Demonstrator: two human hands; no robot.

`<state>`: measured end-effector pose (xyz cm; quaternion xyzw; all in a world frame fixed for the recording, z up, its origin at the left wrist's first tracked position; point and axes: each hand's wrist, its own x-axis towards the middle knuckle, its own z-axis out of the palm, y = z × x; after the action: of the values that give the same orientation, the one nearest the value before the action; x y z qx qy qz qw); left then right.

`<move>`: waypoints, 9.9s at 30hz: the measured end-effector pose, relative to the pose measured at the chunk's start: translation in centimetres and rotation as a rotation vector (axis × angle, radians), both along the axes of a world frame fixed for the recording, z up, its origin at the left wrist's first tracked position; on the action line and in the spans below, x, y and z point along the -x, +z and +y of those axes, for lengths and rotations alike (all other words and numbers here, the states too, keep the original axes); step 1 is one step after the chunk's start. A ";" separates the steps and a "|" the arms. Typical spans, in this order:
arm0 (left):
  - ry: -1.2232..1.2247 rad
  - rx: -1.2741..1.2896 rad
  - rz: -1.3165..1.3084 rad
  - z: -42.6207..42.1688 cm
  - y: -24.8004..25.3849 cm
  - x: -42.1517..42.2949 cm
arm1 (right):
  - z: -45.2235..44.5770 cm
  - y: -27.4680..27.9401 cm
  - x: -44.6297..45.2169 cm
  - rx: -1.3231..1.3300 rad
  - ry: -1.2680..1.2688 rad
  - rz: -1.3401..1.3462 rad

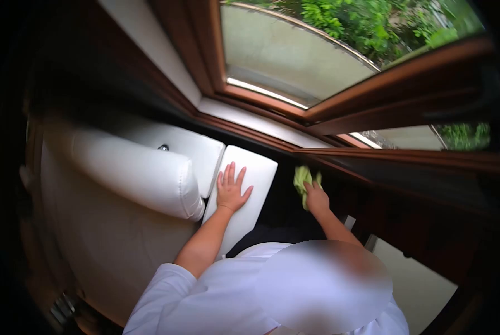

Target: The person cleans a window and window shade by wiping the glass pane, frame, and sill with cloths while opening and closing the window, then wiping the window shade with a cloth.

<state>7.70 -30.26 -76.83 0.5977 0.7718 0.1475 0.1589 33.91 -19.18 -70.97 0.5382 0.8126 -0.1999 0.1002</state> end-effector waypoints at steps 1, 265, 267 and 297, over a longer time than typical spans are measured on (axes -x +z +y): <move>0.012 -0.032 0.001 0.2 -0.1 -0.2 | -0.7 1.1 -1.5 -0.014 -0.042 -0.003; -0.012 -0.050 -0.045 2.7 -0.5 1.8 | 6.8 8.9 4.9 0.299 0.075 -0.077; -0.009 -0.064 -0.009 2.8 -0.6 1.9 | 6.7 6.9 4.0 0.280 0.046 0.054; 0.005 -0.079 -0.012 2.8 -0.6 1.6 | 10.7 -7.7 31.4 0.104 0.740 0.713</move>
<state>6.11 -27.45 -77.38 0.6006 0.7660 0.1820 0.1392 2.53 -8.49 -78.64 0.1075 0.9213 -0.3623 -0.0922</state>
